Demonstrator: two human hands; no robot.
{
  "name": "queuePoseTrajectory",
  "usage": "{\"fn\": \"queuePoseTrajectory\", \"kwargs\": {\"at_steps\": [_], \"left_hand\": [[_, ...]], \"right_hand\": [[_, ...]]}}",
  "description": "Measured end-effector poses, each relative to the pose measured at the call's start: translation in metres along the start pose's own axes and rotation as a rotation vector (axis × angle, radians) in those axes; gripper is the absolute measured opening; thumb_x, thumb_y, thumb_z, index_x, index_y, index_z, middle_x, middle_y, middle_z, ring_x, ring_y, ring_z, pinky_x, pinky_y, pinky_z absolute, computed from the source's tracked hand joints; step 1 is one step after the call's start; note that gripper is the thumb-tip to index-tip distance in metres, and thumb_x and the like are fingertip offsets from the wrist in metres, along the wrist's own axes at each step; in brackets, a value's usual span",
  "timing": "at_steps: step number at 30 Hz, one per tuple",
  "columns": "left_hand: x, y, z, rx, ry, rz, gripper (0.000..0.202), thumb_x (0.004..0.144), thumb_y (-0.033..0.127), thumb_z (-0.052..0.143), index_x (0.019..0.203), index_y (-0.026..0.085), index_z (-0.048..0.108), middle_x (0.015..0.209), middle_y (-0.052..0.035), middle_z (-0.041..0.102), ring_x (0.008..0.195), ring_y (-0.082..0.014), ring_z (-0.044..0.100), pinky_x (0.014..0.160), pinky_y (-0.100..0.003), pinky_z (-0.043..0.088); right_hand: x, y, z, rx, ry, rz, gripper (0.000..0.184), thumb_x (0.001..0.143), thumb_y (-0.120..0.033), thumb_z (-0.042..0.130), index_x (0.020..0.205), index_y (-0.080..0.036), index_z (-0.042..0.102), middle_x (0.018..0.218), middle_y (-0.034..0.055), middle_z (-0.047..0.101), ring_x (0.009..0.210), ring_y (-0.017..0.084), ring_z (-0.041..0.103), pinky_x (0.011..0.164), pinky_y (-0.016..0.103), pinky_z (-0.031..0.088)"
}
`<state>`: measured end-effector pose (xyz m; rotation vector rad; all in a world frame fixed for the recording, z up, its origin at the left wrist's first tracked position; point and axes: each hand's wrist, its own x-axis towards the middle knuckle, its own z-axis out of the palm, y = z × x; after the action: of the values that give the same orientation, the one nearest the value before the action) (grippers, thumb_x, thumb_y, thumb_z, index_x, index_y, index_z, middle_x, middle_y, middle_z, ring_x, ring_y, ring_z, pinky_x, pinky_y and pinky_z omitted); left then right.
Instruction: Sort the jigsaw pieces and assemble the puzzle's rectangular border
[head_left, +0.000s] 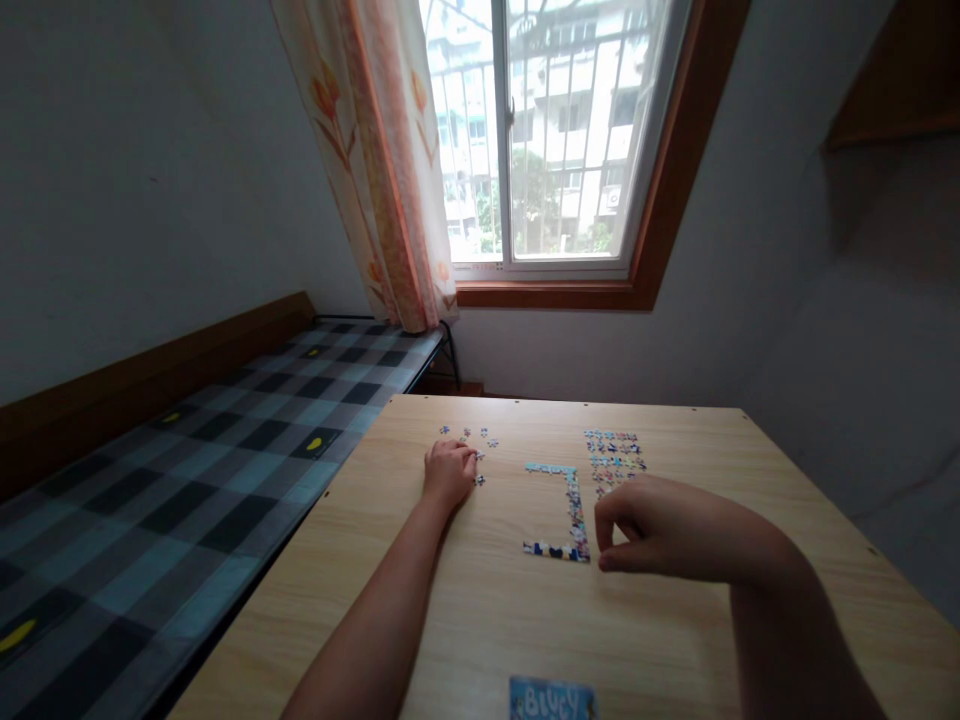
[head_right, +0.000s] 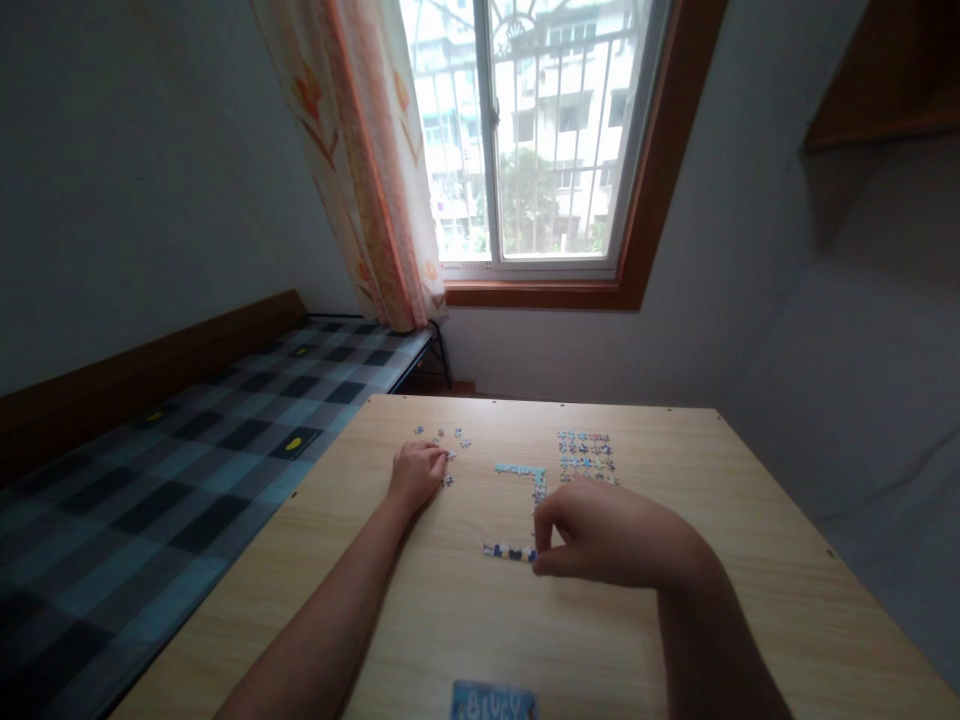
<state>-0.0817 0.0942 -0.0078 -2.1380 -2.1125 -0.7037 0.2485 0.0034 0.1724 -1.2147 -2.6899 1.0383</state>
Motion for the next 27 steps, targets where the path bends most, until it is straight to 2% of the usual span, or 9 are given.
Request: {"fn": "queuePoseTrajectory", "kwargs": {"at_steps": [11, 16, 20, 27], "left_hand": [[0.004, -0.002, 0.002, 0.007, 0.018, -0.017, 0.022, 0.088, 0.029, 0.059, 0.091, 0.025, 0.081, 0.108, -0.0089, 0.073, 0.106, -0.0279, 0.058, 0.099, -0.042, 0.041], [0.003, 0.001, 0.003, 0.012, 0.005, -0.023, 0.025, 0.089, 0.030, 0.057, 0.094, 0.024, 0.081, 0.108, -0.0078, 0.074, 0.107, -0.0279, 0.058, 0.100, -0.042, 0.041], [0.006, 0.005, 0.010, -0.029, 0.062, -0.043, 0.028, 0.090, 0.031, 0.055, 0.097, 0.021, 0.081, 0.107, -0.0092, 0.074, 0.107, -0.0282, 0.059, 0.101, -0.042, 0.041], [0.010, 0.003, 0.019, -0.135, 0.154, -0.093, 0.025, 0.088, 0.026, 0.056, 0.096, 0.019, 0.079, 0.106, -0.0098, 0.074, 0.107, -0.0285, 0.059, 0.103, -0.043, 0.038]], "right_hand": [[-0.001, 0.001, -0.001, -0.026, 0.010, -0.005, 0.010, 0.083, -0.031, 0.071, 0.083, -0.022, 0.075, 0.069, -0.0016, 0.064, 0.062, 0.011, 0.052, 0.057, 0.025, 0.031], [-0.005, 0.004, -0.002, -0.010, -0.012, -0.052, 0.018, 0.086, -0.035, 0.066, 0.083, -0.019, 0.075, 0.068, 0.0005, 0.065, 0.060, 0.012, 0.053, 0.055, 0.026, 0.032], [-0.008, 0.004, -0.004, -0.016, -0.046, -0.064, 0.024, 0.088, -0.040, 0.062, 0.085, -0.020, 0.075, 0.073, 0.0022, 0.067, 0.063, 0.013, 0.055, 0.056, 0.026, 0.033], [-0.007, 0.005, -0.005, -0.068, -0.078, -0.089, 0.031, 0.089, -0.047, 0.059, 0.085, -0.020, 0.074, 0.068, 0.0014, 0.062, 0.060, 0.013, 0.052, 0.057, 0.027, 0.031]]}}
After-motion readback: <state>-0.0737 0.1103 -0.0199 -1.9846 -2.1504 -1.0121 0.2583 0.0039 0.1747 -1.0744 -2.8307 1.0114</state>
